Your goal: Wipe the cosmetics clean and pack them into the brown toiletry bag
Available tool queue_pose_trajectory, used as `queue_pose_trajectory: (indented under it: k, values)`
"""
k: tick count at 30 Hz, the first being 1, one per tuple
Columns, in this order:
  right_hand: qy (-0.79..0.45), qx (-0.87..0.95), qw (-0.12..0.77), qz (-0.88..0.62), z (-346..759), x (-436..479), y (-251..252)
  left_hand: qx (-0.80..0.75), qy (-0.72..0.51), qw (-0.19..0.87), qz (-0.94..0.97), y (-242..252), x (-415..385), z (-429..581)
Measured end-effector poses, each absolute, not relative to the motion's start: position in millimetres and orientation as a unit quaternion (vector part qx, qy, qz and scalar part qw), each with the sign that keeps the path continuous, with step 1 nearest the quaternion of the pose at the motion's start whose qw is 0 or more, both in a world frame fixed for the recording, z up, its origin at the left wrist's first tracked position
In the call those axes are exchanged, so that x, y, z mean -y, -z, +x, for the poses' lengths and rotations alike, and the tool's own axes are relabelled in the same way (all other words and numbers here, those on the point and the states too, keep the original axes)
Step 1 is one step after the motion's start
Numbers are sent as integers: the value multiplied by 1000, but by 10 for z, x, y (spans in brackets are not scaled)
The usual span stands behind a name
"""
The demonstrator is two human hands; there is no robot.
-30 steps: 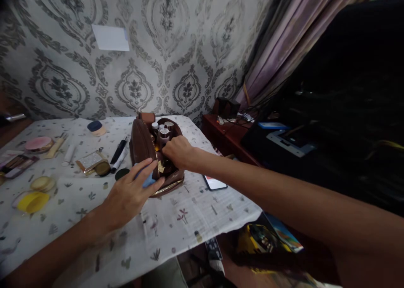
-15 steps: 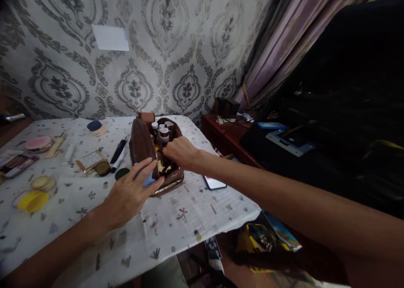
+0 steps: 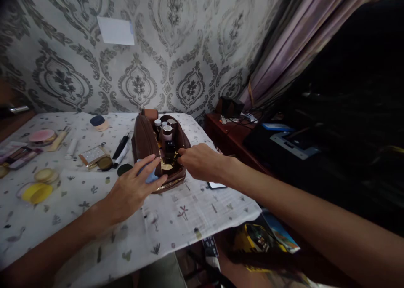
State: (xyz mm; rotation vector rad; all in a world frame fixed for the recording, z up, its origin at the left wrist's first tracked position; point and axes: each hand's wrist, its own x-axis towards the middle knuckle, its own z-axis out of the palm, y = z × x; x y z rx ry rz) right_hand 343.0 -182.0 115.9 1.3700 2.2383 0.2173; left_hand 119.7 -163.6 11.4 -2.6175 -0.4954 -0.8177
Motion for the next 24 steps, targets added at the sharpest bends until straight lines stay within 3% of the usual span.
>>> queue_pose_trajectory:
  k: [9,16,21,24]
  values:
    - [-112,-857,171,473,3490,1847,-937,162,237,140,-948,-117,1620,1114]
    - [-95,-848,120,507,3450,1900,-902,172,280,126,-936,74,1671,652]
    - [-102,-849,88,511,3369,1973,-914,272,237,144,-921,258,1601,173]
    - [-119,-853,23,508,3315,2032,-909,398,195,148,-884,208,1460,-171]
